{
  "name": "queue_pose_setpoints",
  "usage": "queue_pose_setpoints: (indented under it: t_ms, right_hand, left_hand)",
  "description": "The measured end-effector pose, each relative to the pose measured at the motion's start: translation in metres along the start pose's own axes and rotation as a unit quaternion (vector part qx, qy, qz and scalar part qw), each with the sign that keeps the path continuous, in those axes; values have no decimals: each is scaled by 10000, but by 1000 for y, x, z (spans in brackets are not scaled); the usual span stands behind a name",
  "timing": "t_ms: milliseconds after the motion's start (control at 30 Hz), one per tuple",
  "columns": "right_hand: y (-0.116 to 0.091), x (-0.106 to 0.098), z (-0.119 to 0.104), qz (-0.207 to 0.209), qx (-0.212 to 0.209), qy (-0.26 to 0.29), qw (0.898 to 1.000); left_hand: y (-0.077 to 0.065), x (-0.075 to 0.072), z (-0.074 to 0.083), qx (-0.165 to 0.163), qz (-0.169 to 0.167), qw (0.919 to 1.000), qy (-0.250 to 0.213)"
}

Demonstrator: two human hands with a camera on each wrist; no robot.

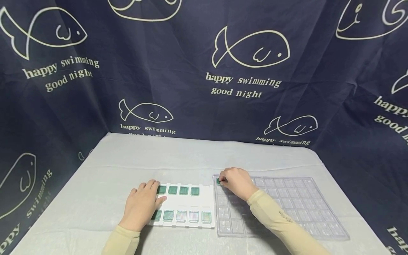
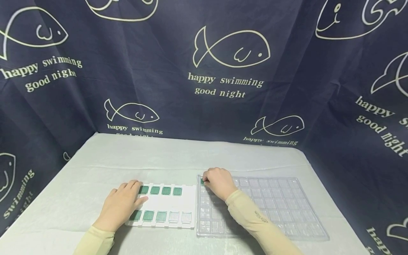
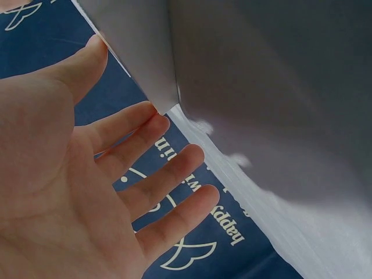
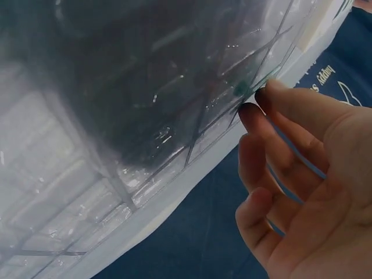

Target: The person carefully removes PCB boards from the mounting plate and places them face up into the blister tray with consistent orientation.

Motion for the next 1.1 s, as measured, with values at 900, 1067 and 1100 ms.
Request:
queue_pose_setpoints:
  t_ms: [900, 1067, 1100]
  right_hand:
    - [0, -3, -2, 71, -78, -151, 9998]
    - [-1, 0, -3, 15, -53, -93, 9999]
    - [-1, 0, -3, 11, -56, -97, 9999]
  left_hand:
    - [1, 0, 0, -31, 8, 10000, -8]
    - [0, 0, 0, -36, -16, 10000, -15]
    - [0, 0, 0, -35, -18, 10000, -7]
Point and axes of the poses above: each hand's wrist, its own y-axis towards the middle knuckle, its own x-axis out of the palm, z = x × y, the point moved 9 cm from there along y, towards the middle knuckle, and after that the axes turned 8 degrees about -x, right-handed, at the moved point
